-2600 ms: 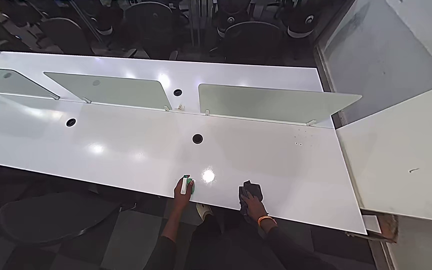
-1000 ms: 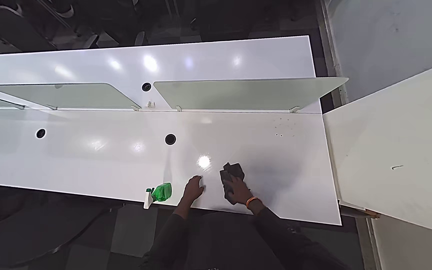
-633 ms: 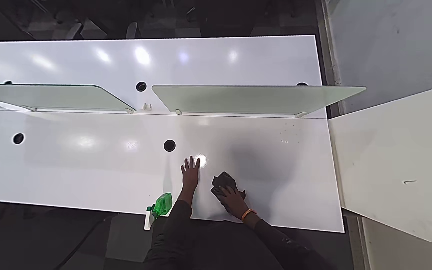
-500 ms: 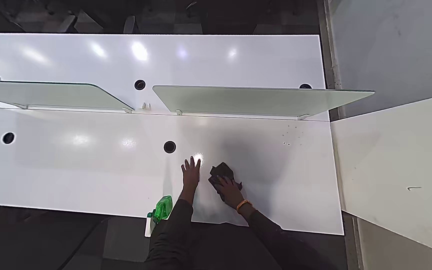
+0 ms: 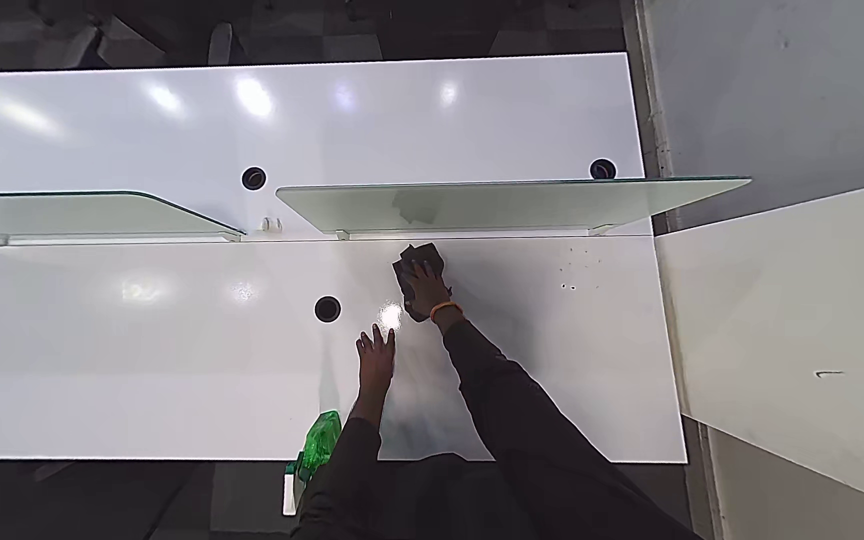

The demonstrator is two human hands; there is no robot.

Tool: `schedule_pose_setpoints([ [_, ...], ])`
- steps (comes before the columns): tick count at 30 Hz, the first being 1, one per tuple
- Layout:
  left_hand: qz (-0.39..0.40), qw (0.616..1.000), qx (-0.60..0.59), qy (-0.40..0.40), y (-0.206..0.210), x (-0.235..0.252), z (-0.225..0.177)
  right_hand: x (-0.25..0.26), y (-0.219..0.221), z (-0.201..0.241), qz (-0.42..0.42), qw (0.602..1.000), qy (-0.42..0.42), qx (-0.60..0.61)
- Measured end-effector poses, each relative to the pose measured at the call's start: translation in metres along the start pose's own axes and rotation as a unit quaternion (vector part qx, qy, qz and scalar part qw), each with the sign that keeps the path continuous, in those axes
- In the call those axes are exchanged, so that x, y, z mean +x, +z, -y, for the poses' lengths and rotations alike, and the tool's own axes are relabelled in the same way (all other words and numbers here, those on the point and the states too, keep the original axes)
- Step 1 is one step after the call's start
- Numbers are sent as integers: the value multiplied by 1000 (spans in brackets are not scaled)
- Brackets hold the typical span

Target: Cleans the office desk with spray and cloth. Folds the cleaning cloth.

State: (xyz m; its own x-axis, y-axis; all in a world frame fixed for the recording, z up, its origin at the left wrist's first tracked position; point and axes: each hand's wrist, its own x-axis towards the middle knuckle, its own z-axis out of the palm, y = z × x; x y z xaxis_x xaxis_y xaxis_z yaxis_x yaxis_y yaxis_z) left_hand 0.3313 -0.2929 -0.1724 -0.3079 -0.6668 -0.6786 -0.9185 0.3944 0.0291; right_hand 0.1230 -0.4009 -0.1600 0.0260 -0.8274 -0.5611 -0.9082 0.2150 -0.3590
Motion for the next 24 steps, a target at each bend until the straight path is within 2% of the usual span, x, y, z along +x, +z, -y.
schedule_pose_setpoints([
  [3,13,1000,10,-6,-3,1,-2,16,-16,-26,-47,998,25,14],
  [6,9,1000,12,-7,-1,1,-1,10,-36,-76,-91,992,75,36],
  [11,3,1000,14,-5,1,1,0,-42,-66,-195,-170,960,212,69],
  [15,-4,1000,0,-1,-1,0,1,-83,-64,-247,-177,916,341,112],
  [17,-4,1000,3,2,-1,0,2,-86,-50,-245,-198,900,365,129],
  [20,-1,1000,4,4,-1,1,2,-75,-27,-207,-235,895,357,127],
  [24,6,1000,8,2,0,2,2,-64,10,-119,-219,942,249,58],
])
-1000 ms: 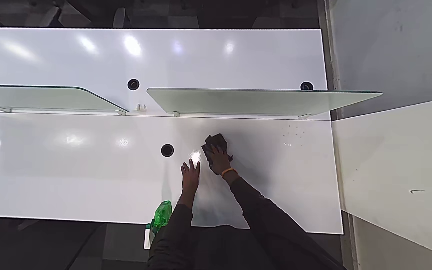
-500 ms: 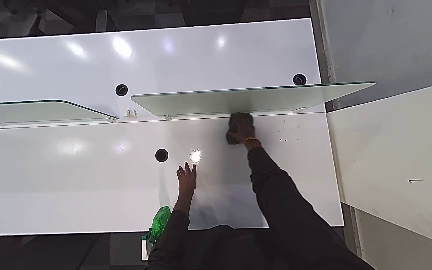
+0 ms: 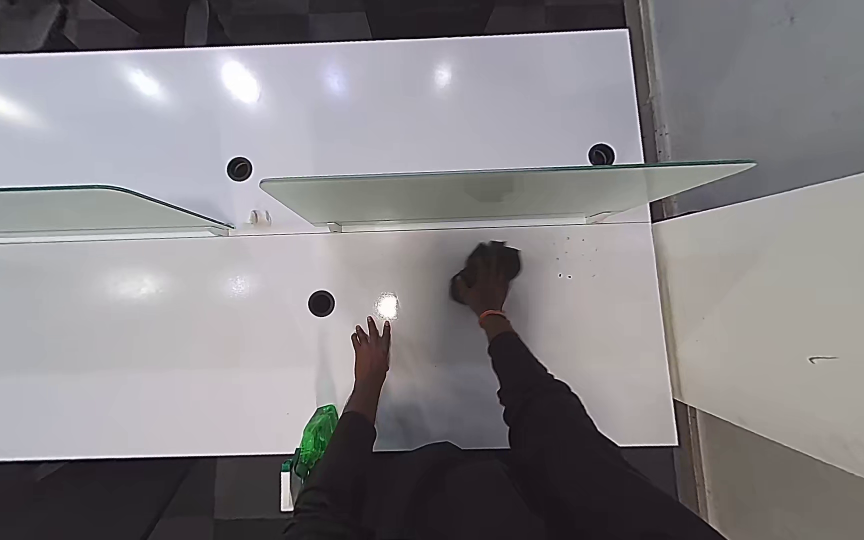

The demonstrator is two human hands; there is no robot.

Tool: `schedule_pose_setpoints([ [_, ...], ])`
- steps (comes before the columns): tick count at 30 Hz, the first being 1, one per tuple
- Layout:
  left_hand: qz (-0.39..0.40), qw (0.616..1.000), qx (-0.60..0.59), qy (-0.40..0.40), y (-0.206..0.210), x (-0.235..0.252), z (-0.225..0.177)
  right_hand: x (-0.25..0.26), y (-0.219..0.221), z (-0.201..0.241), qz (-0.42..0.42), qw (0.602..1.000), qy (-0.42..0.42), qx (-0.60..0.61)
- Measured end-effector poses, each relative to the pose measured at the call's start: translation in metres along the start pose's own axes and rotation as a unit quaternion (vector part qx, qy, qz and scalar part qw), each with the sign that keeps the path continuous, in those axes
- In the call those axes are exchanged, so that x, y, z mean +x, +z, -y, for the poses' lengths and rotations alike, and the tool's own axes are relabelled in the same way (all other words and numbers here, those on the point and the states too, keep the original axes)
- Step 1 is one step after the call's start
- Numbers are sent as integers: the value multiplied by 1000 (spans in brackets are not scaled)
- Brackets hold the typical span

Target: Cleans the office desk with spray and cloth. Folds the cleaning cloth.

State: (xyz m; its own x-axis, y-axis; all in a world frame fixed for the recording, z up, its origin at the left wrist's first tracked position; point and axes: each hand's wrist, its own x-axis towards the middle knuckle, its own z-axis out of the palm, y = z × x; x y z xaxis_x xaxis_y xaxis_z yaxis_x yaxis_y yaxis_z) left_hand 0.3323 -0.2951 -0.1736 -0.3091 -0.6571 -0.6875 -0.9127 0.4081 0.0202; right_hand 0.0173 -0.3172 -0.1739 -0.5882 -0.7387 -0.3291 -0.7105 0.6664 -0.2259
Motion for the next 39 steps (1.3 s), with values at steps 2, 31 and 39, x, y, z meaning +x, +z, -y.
schedule_pose_setpoints([
  [2,-2,1000,5,-2,0,1,-1,-35,16,36,30,993,-114,-31],
  [31,74,988,-129,45,19,-91,-19,-153,13,-74,50,997,58,0],
  [39,127,985,-115,17,67,-148,-26,-263,73,-6,304,863,-394,-88],
])
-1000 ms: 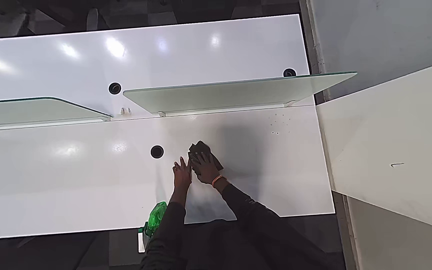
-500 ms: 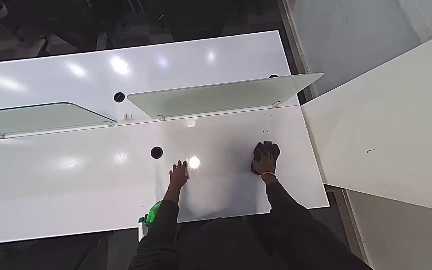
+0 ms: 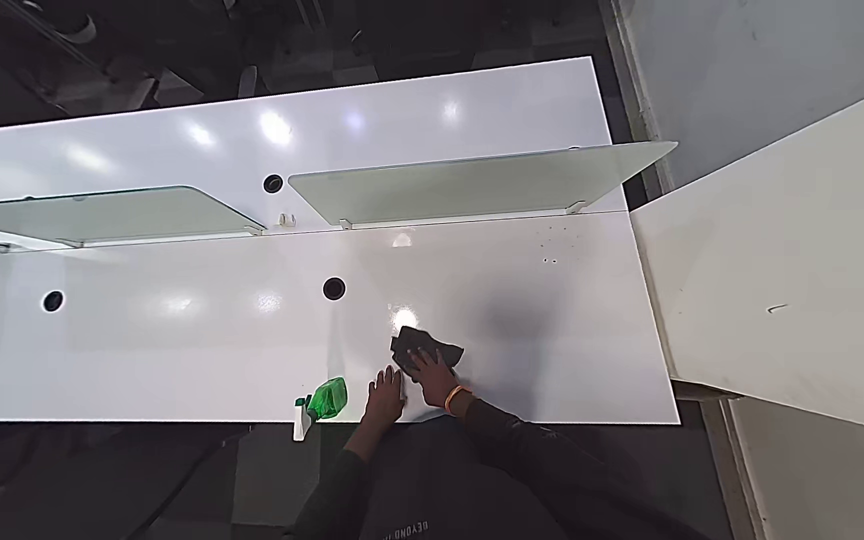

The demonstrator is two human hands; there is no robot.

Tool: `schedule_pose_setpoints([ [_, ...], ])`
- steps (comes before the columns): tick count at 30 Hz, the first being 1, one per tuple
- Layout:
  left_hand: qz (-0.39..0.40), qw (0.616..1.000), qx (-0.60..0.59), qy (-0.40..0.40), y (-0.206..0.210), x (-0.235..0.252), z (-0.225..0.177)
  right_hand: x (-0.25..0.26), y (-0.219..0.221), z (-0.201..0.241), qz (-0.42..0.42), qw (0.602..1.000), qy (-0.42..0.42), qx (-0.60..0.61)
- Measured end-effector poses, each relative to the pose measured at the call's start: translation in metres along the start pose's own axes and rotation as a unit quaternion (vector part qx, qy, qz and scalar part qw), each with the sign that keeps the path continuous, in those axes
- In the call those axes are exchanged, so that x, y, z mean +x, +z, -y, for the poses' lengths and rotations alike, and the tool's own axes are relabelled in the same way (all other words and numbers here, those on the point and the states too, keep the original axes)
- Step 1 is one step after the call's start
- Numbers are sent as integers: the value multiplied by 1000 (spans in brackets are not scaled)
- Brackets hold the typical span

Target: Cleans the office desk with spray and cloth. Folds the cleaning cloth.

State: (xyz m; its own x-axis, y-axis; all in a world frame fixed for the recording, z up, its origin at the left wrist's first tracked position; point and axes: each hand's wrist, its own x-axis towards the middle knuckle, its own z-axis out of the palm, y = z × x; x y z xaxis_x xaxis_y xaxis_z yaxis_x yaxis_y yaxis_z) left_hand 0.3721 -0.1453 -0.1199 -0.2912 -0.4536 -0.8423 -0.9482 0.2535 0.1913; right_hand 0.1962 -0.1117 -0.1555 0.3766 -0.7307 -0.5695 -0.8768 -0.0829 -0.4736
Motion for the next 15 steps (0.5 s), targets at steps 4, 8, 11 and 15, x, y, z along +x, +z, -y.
schedule_pose_setpoints([
  [4,13,1000,15,-17,23,-9,5,-26,18,-21,29,994,-98,-26],
  [8,13,999,18,-24,30,-11,7,-53,-7,-85,-60,998,-19,-7],
  [11,10,999,14,-29,28,-11,9,-77,-45,-140,-126,976,177,37],
  [15,1,1000,6,-27,21,-9,13,-106,-70,-210,-210,901,363,115],
])
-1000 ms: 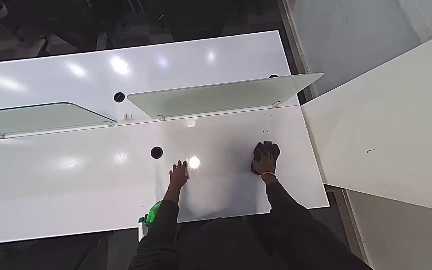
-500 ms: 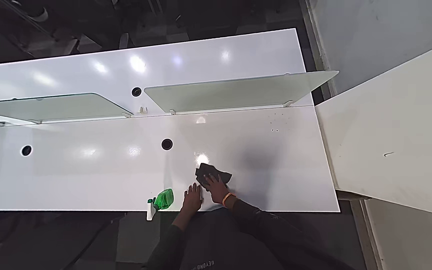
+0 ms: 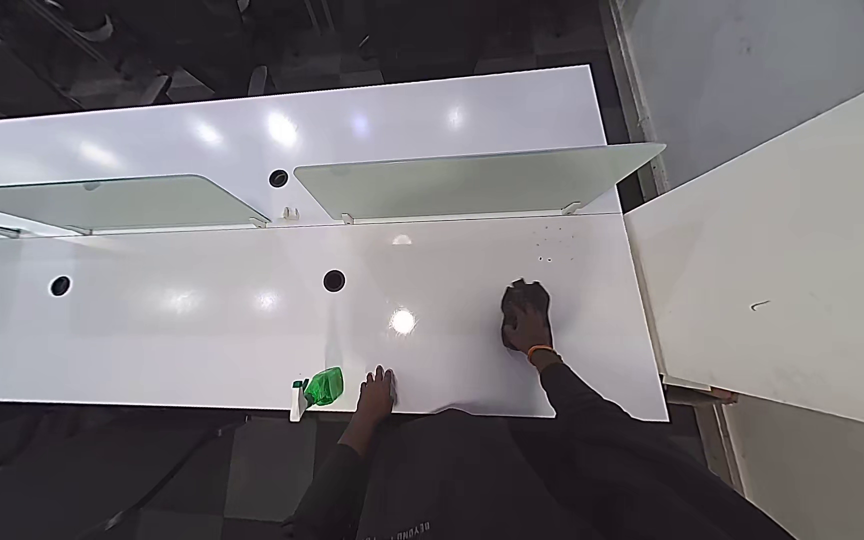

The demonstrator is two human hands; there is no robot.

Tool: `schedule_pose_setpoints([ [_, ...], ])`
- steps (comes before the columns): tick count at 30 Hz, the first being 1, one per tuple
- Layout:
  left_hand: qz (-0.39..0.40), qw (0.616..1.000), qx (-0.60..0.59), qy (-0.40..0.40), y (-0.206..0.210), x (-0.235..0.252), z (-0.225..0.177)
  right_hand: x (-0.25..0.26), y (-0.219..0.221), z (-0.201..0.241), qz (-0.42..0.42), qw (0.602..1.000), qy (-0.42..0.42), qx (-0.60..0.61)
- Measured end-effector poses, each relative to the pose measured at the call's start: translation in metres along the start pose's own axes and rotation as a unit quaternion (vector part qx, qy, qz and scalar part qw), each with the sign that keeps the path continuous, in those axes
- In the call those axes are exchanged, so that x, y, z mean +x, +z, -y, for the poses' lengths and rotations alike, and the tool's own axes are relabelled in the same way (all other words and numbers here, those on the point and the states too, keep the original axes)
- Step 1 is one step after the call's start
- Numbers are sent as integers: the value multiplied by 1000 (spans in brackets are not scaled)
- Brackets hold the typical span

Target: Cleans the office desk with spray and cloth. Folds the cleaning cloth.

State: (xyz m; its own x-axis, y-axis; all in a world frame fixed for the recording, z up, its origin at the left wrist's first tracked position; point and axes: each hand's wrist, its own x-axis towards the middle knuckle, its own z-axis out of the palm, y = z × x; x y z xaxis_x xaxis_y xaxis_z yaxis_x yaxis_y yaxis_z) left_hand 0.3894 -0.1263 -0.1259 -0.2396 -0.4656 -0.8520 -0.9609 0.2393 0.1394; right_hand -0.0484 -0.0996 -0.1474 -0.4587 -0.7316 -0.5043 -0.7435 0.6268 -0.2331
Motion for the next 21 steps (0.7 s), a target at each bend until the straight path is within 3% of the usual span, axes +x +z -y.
schedule_pose_setpoints([
  [3,-4,1000,-16,-1,0,0,3,9,-9,-11,-6,998,67,18],
  [6,10,1000,-20,-9,7,0,5,-1,-3,22,4,998,61,4],
  [11,13,1000,-22,-14,20,1,4,-72,59,103,117,975,-173,-71],
  [15,7,999,-43,-19,20,2,3,-135,116,142,258,877,-384,-129],
  [18,-1,999,-46,-21,21,5,2,-147,114,140,279,849,-423,-149],
  [21,-3,999,-47,-24,25,6,1,-120,95,99,214,890,-386,-115],
])
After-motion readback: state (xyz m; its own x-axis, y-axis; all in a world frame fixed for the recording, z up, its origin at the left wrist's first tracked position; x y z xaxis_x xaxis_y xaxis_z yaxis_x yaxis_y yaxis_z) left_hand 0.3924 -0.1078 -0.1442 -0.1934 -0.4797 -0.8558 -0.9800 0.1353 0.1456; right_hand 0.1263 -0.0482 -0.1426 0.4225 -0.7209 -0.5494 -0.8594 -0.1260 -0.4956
